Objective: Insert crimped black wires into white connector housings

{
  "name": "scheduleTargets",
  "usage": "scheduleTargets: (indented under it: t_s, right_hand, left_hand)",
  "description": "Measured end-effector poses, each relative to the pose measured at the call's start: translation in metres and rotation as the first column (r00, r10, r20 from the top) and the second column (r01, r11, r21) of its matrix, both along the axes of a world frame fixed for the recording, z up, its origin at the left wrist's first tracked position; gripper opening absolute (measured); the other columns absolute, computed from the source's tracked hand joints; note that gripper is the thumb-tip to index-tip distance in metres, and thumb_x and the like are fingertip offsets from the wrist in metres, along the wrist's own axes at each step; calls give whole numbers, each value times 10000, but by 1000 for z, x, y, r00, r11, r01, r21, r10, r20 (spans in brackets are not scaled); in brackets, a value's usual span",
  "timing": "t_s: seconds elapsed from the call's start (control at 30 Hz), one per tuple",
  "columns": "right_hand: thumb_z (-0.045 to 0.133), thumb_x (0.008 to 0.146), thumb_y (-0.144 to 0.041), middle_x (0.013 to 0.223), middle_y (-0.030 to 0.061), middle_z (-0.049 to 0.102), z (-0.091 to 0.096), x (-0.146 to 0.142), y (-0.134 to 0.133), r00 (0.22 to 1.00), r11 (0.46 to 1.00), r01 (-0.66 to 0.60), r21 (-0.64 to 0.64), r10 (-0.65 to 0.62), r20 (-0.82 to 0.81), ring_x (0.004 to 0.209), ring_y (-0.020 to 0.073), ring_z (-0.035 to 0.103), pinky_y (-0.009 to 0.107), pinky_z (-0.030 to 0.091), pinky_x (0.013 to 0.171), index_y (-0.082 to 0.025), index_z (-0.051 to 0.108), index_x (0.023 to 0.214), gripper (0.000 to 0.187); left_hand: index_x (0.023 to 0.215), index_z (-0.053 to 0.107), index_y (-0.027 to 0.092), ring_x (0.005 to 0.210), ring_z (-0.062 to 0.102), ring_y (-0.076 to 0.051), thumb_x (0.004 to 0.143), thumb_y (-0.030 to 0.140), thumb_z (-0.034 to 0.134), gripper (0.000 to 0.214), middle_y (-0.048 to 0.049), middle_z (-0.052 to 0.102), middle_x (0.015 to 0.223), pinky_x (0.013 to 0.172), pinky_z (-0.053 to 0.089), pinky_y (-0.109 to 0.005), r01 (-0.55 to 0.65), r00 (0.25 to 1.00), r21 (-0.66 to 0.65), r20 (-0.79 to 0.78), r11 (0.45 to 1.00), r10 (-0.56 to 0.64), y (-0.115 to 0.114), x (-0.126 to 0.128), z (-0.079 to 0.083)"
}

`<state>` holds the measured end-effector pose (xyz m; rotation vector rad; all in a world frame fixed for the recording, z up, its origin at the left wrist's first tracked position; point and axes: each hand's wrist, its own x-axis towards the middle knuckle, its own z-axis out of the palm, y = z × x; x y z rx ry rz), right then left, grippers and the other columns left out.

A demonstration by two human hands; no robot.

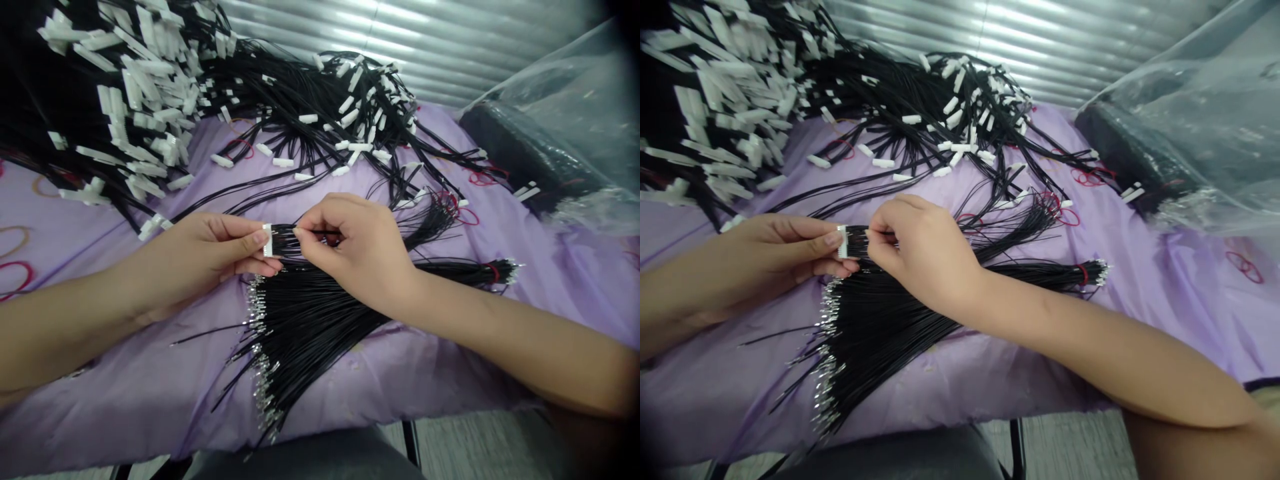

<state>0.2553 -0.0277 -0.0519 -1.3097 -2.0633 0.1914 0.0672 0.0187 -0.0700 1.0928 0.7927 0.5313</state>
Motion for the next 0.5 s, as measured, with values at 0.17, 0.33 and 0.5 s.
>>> scheduleTargets:
  t_s: [0.17,0.33,0.5]
  right_hand:
    - [578,809,-107,685,1,573,-3,1,1,999,998,-53,26,53,14,644,66,496,184,379,623,-90,639,731,101]
    - [556,831,-106,688,16,569,-8,-1,1,994,994,-97,48,94,59,659,82,498,200,385,624,-80,644,744,126]
    - [515,867,-119,704,28,562,-7,0,3,987,991,-120,65,112,117,688,103,504,222,412,650,-91,622,758,155]
  left_hand:
    - [729,754,195,676,668,-94,786,268,696,110,-19,717,730,672,540,-108,31,999,48,-21,998,-30,1,0,-3]
    - [803,753,192,682,681,-102,817,252,664,108,-33,735,760,665,539,-114,59,993,165,-110,985,-41,0,-3,-6]
    - [793,748,171,675,678,-102,813,218,665,98,-35,729,738,662,537,-121,59,993,153,-106,986,-43,0,-1,-4]
